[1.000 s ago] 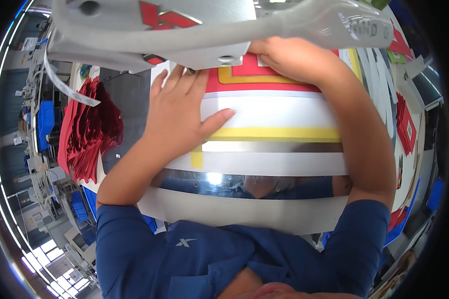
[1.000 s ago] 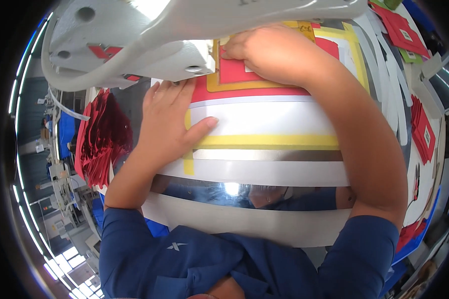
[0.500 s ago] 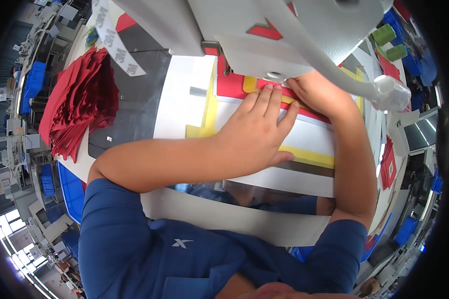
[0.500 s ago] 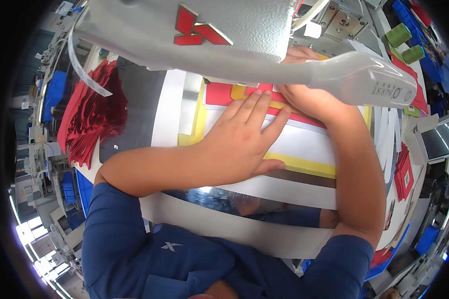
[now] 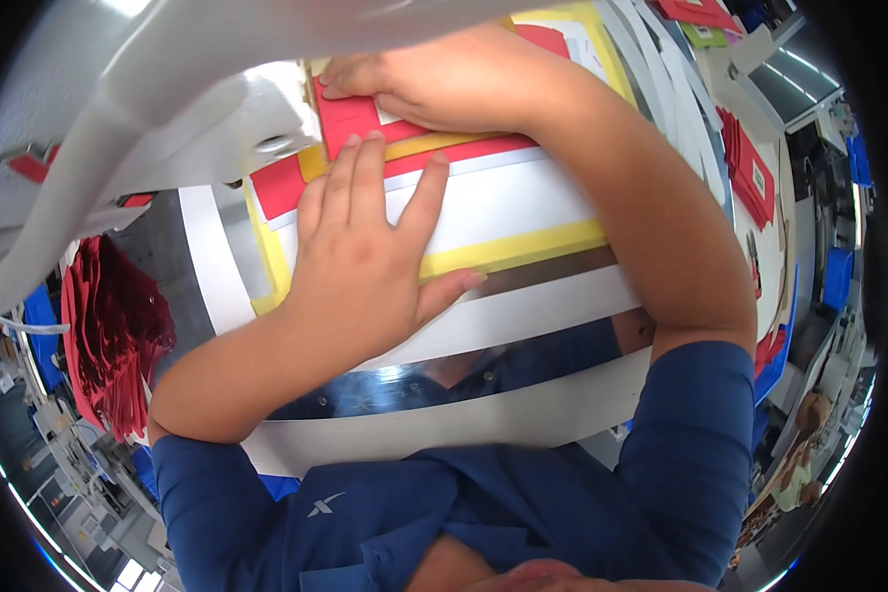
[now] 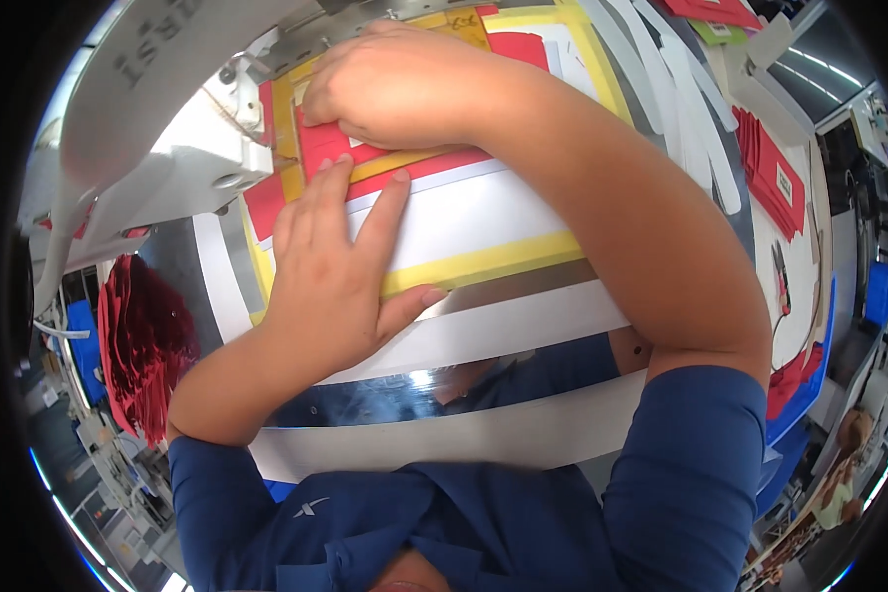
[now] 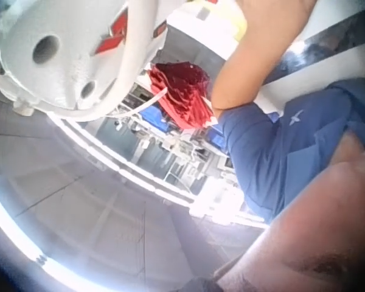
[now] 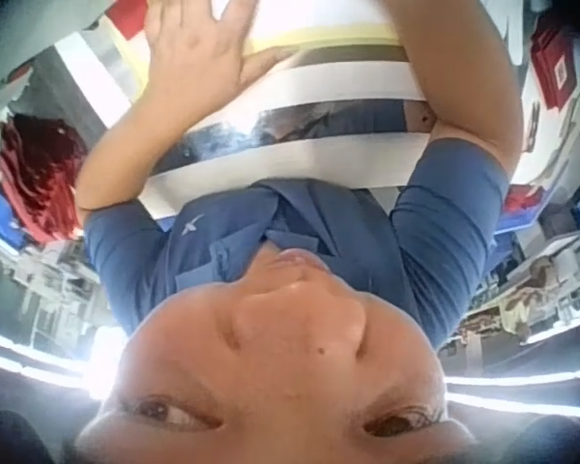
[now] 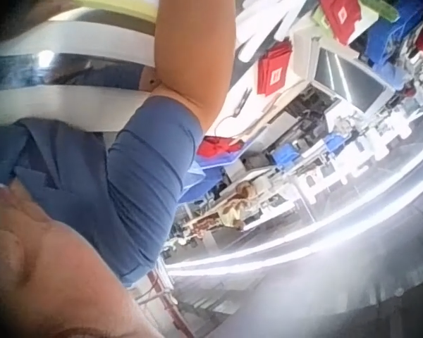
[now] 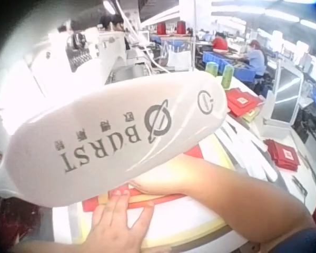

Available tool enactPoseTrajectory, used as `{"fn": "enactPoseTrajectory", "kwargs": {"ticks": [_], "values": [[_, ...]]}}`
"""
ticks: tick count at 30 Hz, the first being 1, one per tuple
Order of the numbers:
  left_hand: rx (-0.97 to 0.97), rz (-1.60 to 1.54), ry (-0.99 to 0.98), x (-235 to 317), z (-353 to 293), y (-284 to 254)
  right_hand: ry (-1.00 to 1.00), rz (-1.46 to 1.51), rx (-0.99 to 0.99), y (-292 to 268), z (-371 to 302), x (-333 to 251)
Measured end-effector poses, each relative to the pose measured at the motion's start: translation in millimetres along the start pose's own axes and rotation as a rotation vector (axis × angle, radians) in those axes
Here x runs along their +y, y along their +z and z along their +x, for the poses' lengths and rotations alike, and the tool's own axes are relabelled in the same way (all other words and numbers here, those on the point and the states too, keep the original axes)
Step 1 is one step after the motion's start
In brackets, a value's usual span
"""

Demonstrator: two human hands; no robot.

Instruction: Sewing brand labels onto red fabric pieces using an industrial sewing machine.

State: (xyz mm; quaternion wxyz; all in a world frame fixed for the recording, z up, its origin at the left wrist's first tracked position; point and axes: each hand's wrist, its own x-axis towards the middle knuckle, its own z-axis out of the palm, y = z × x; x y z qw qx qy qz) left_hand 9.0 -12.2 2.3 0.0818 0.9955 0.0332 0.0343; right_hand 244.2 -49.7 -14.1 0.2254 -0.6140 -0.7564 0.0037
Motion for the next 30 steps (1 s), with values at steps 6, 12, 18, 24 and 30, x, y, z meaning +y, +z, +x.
{"fn": "enactPoseTrajectory", "kwargs": {"ticks": [6,12,18,24,30], "values": [[-0.043,0.052,0.019,2,5,-4,0.099,-0.011,-0.108,-11,3,-5],[-0.073,0.047,0.043,3,4,-8,0.056,-0.028,-0.251,-17,12,-10],[-0.053,0.030,0.043,4,1,-4,0.034,-0.078,-0.129,-12,10,-11],[0.018,-0.088,0.031,2,0,3,0.227,-0.041,-0.077,-22,2,-28],[0.072,-0.178,0.035,-2,-3,11,0.204,-0.226,-0.113,-16,-2,-19]]}}
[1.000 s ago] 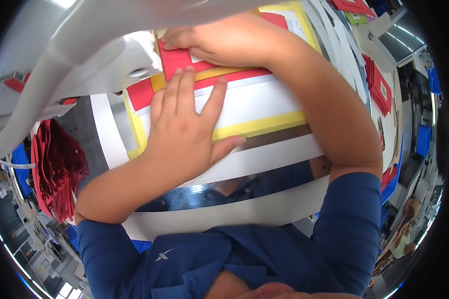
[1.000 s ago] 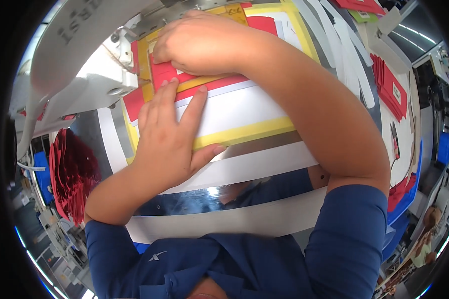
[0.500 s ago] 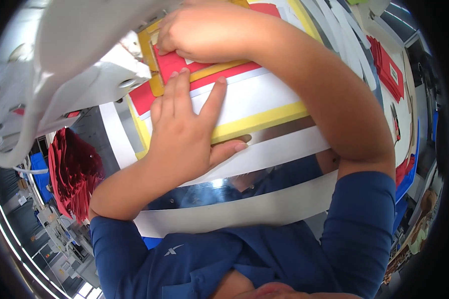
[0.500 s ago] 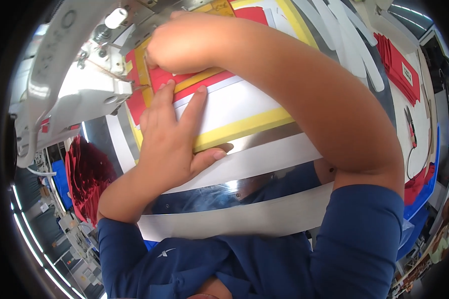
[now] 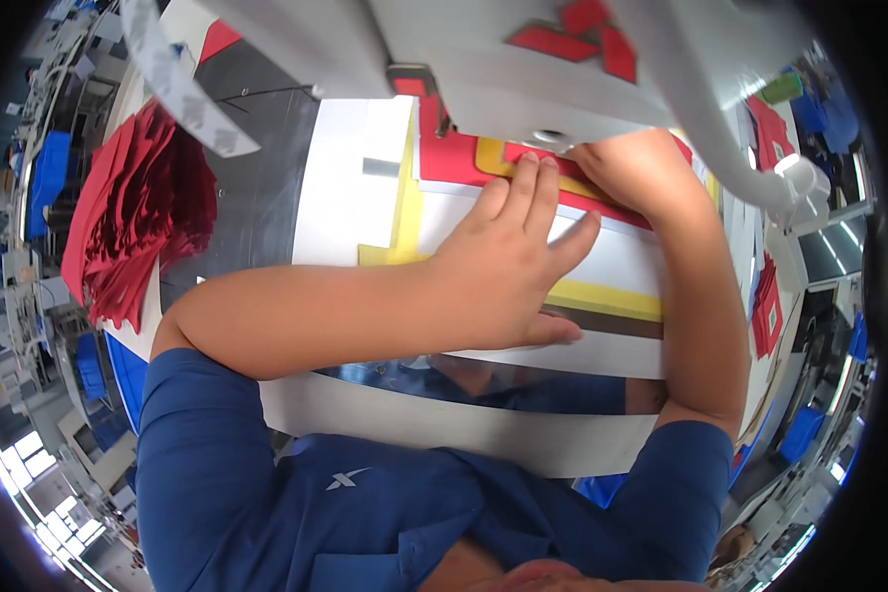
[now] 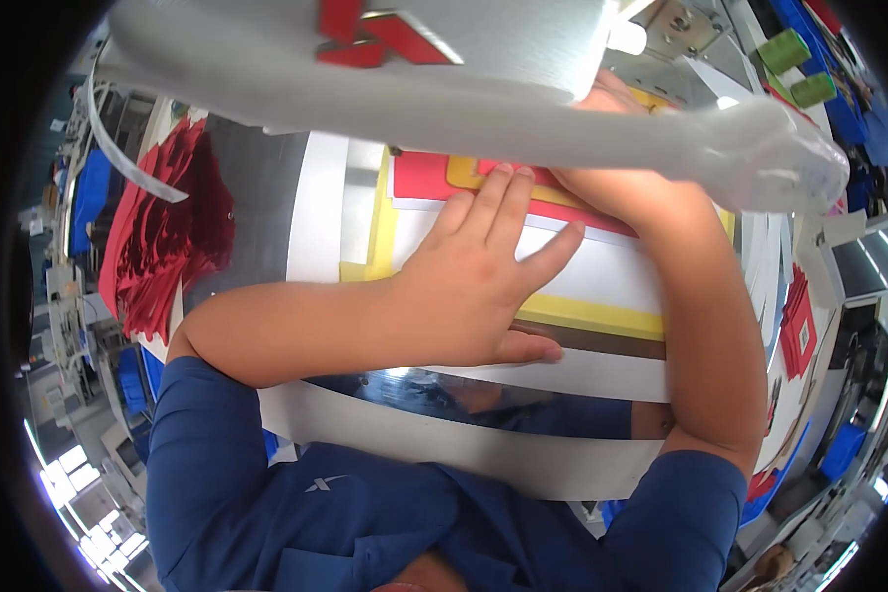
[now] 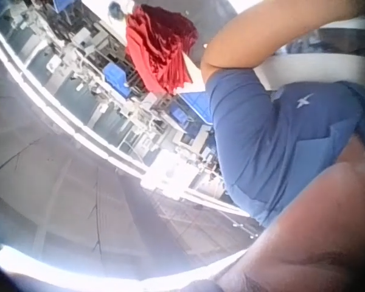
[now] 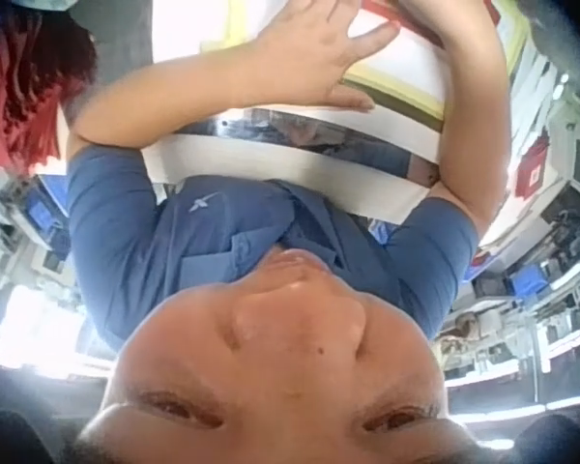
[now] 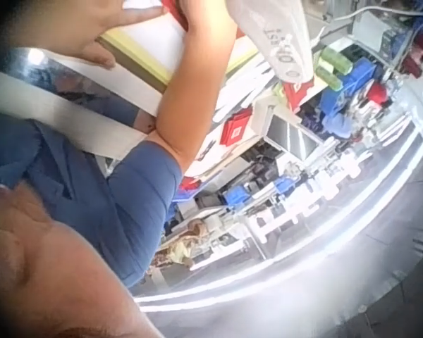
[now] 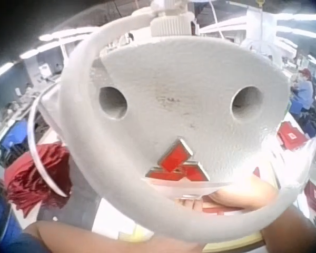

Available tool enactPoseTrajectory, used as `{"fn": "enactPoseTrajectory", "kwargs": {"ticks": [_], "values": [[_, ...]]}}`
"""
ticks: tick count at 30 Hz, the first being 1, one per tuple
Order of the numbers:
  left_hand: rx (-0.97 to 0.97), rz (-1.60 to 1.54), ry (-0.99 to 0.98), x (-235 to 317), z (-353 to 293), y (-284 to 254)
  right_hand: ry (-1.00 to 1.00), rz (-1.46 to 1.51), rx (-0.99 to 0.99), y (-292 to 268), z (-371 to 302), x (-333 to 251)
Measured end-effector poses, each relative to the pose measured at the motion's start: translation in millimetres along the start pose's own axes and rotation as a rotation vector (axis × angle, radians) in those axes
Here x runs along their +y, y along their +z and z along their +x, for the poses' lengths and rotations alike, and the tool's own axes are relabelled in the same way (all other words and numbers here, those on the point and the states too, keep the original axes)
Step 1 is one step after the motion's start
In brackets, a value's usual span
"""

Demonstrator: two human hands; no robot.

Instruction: Sewing brand labels onto red fabric pieces using an industrial sewing machine.

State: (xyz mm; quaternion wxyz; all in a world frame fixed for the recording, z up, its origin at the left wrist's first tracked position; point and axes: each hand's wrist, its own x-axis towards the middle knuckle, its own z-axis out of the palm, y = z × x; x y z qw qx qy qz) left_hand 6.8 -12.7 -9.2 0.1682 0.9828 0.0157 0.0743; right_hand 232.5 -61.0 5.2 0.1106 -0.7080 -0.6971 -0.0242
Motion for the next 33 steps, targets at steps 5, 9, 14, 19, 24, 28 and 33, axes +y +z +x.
{"fn": "enactPoseTrajectory", "kwargs": {"ticks": [5,9,14,19,24,28,33], "values": [[0.041,0.009,-0.016,0,-3,3,0.030,0.026,-0.161,6,1,6],[0.019,0.050,-0.027,1,-4,3,0.024,-0.030,-0.148,10,2,6],[0.042,0.082,-0.032,2,-5,6,0.062,0.116,-0.085,5,5,1],[0.087,0.076,-0.012,-1,-6,12,-0.018,0.093,0.004,13,3,6],[0.130,0.118,-0.009,-5,-4,13,-0.057,0.104,0.065,11,7,6],[0.132,0.160,-0.006,-8,-2,13,-0.075,0.003,0.050,14,10,13],[0.142,0.160,-0.013,-11,0,13,-0.052,0.011,0.041,12,16,9]]}}
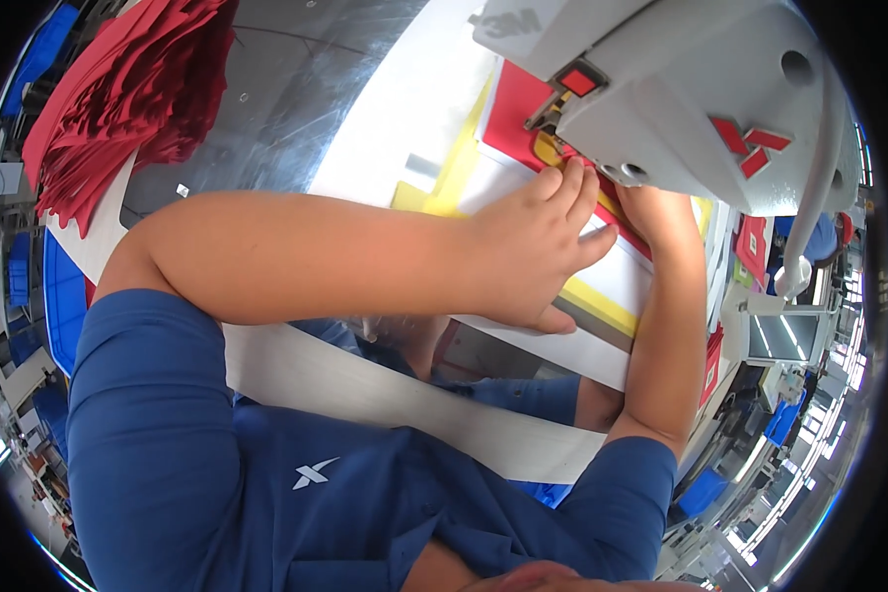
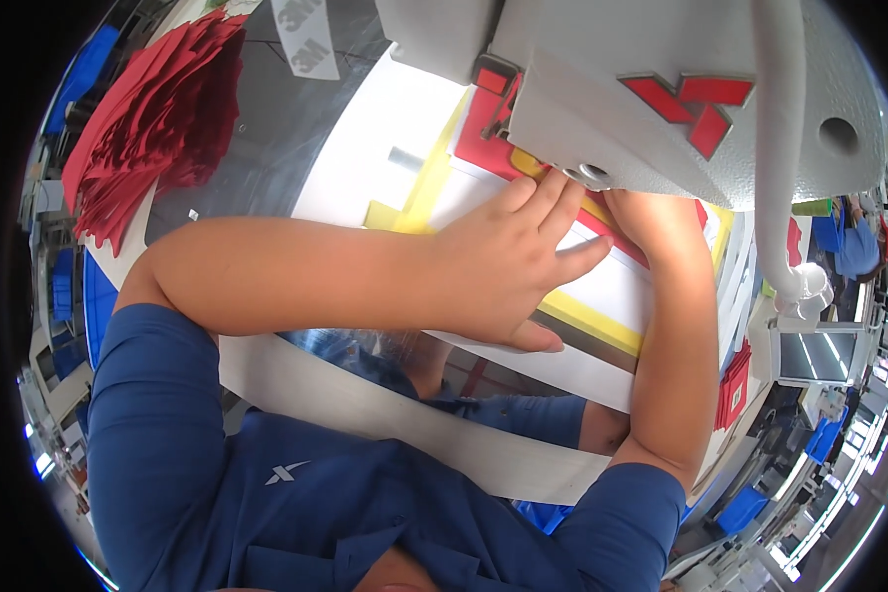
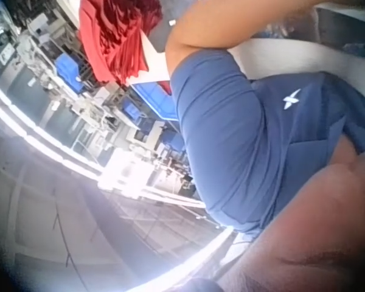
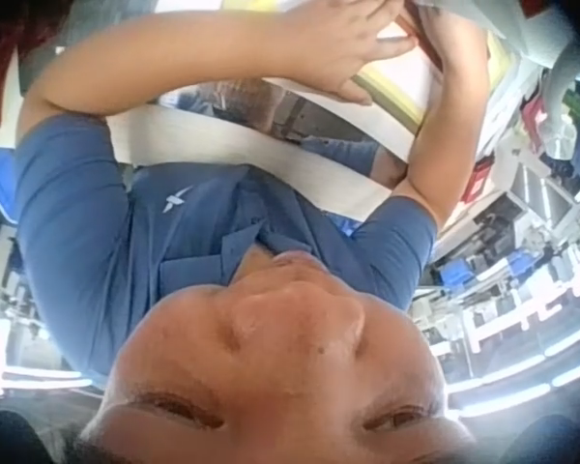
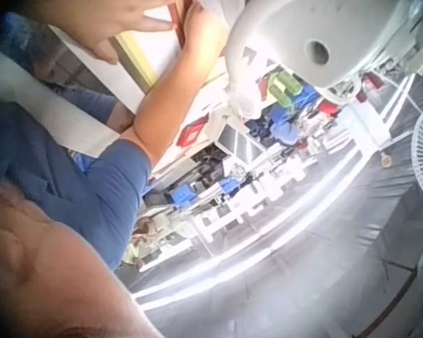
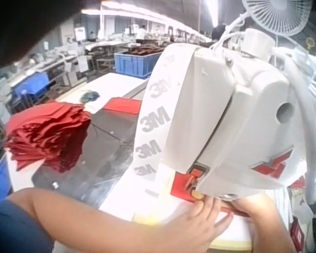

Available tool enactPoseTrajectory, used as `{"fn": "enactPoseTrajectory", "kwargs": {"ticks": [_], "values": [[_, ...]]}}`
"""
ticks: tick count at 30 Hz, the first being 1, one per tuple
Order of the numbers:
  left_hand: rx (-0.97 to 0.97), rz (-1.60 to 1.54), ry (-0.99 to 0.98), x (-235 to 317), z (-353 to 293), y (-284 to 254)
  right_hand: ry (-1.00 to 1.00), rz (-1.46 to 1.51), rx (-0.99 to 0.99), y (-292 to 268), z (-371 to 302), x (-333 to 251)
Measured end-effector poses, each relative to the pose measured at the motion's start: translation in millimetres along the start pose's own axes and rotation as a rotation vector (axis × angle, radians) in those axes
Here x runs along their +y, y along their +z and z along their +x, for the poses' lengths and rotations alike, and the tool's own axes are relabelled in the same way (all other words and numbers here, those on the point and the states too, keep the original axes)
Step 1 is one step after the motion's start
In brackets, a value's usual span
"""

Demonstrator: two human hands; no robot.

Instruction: Sewing brand labels onto red fabric pieces using an industrial sewing machine.

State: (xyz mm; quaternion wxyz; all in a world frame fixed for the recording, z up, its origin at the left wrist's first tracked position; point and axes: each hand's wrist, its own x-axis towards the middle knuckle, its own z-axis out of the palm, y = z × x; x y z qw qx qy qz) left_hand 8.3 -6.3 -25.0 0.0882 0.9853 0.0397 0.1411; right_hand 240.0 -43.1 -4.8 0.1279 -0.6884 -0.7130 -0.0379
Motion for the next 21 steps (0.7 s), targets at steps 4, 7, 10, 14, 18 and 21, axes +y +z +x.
{"fn": "enactPoseTrajectory", "kwargs": {"ticks": [4,7,10,14,18,21], "values": [[-0.005,-0.035,0.014,1,-4,-1,-0.032,-0.003,0.017,2,-1,0],[-0.011,-0.040,0.002,3,1,1,-0.024,-0.018,0.014,3,-1,2],[-0.005,-0.073,-0.001,-4,-3,0,0.005,-0.016,-0.010,2,-1,-2],[-0.064,-0.085,0.006,7,-4,-2,-0.009,0.124,0.083,3,-6,-9],[-0.096,-0.094,0.009,16,-12,-4,0.026,0.128,0.091,4,-11,-17],[-0.128,-0.089,0.009,23,-17,-6,0.010,0.110,0.073,-2,-15,-27]]}}
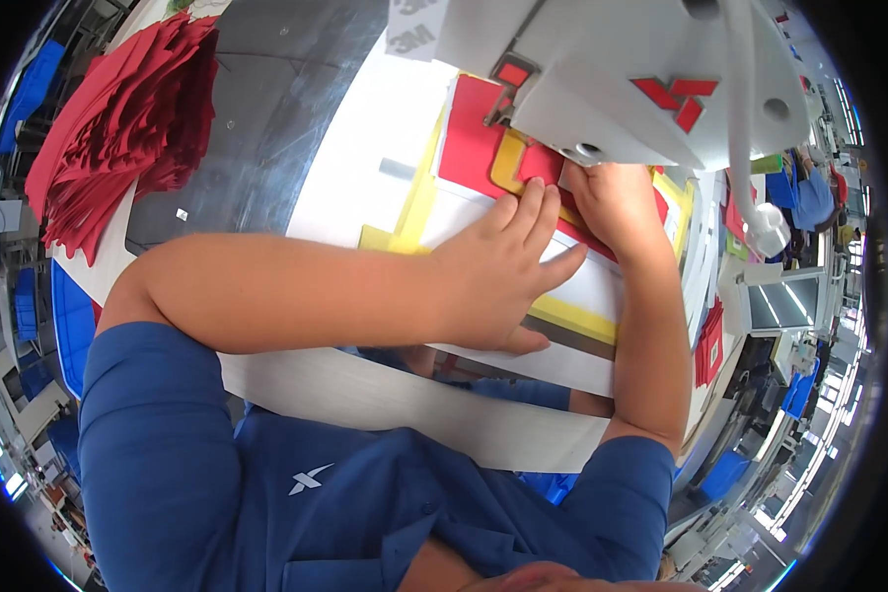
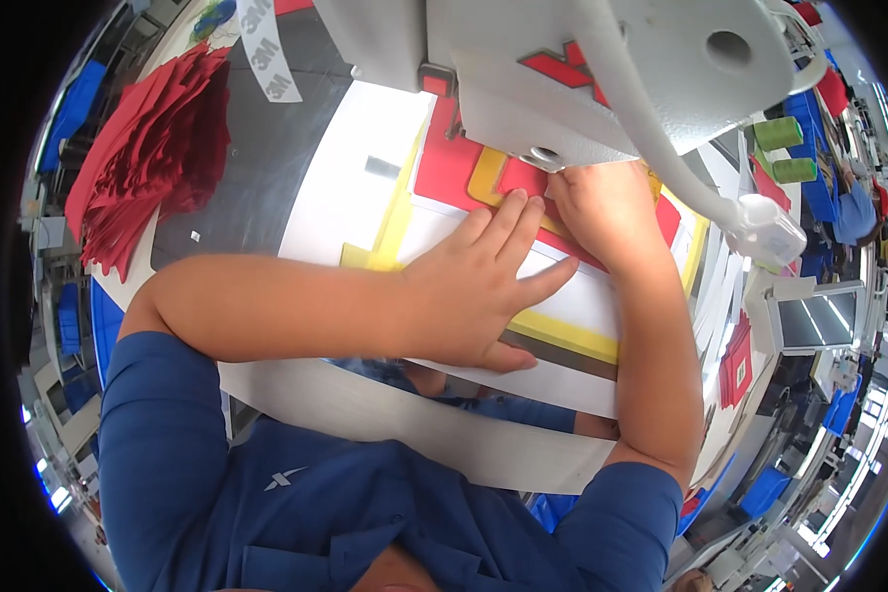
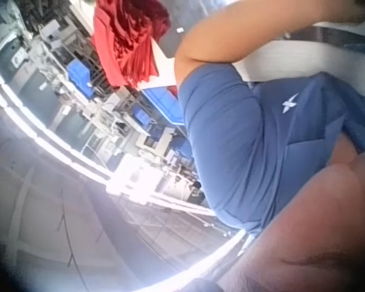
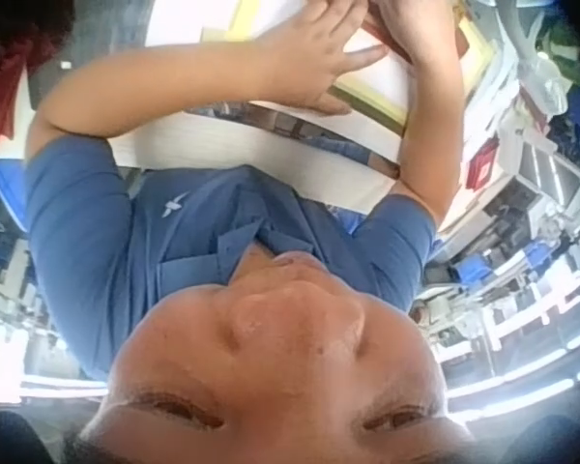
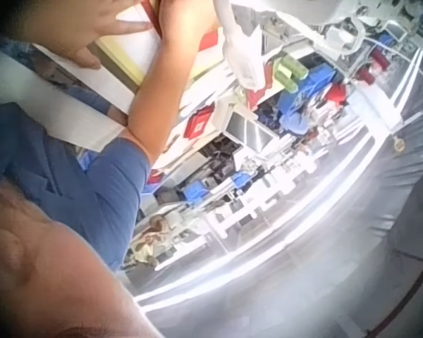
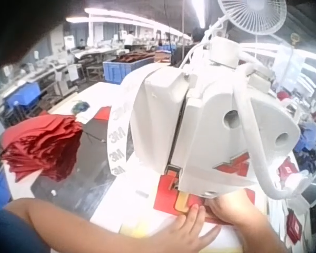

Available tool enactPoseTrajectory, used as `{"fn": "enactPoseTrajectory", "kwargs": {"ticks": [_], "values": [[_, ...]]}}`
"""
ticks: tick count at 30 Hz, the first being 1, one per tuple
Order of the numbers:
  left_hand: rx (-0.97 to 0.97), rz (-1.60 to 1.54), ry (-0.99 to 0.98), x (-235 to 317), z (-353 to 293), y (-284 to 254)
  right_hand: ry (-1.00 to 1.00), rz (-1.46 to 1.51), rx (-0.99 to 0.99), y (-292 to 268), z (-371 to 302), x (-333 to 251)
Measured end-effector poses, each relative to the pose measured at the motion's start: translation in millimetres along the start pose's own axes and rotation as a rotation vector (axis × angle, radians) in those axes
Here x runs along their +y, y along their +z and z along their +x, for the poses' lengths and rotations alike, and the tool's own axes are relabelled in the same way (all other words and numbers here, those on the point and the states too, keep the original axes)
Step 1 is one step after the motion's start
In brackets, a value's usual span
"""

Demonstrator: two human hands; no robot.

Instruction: Sewing brand labels onto red fabric pieces using an industrial sewing machine.

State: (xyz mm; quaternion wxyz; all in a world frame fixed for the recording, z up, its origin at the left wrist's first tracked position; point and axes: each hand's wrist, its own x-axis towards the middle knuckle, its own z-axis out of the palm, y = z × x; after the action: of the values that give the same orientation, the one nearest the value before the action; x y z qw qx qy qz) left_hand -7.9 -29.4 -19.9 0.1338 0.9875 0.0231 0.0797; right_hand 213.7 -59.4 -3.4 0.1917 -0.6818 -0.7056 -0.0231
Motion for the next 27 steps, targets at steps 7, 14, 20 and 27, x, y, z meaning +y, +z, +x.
{"fn": "enactPoseTrajectory", "kwargs": {"ticks": [7,14,20,27], "values": [[-0.048,-0.009,-0.001,14,-15,-4,0.060,-0.074,-0.212,-10,-10,-23],[-0.063,-0.010,0.014,26,-31,-6,-0.063,-0.016,-0.015,-5,-20,-35],[-0.075,0.010,0.015,26,-30,-5,-0.080,-0.002,0.003,-6,-22,-36],[-0.112,-0.101,0.035,15,-24,-29,-0.011,0.030,-0.029,-38,-38,-28]]}}
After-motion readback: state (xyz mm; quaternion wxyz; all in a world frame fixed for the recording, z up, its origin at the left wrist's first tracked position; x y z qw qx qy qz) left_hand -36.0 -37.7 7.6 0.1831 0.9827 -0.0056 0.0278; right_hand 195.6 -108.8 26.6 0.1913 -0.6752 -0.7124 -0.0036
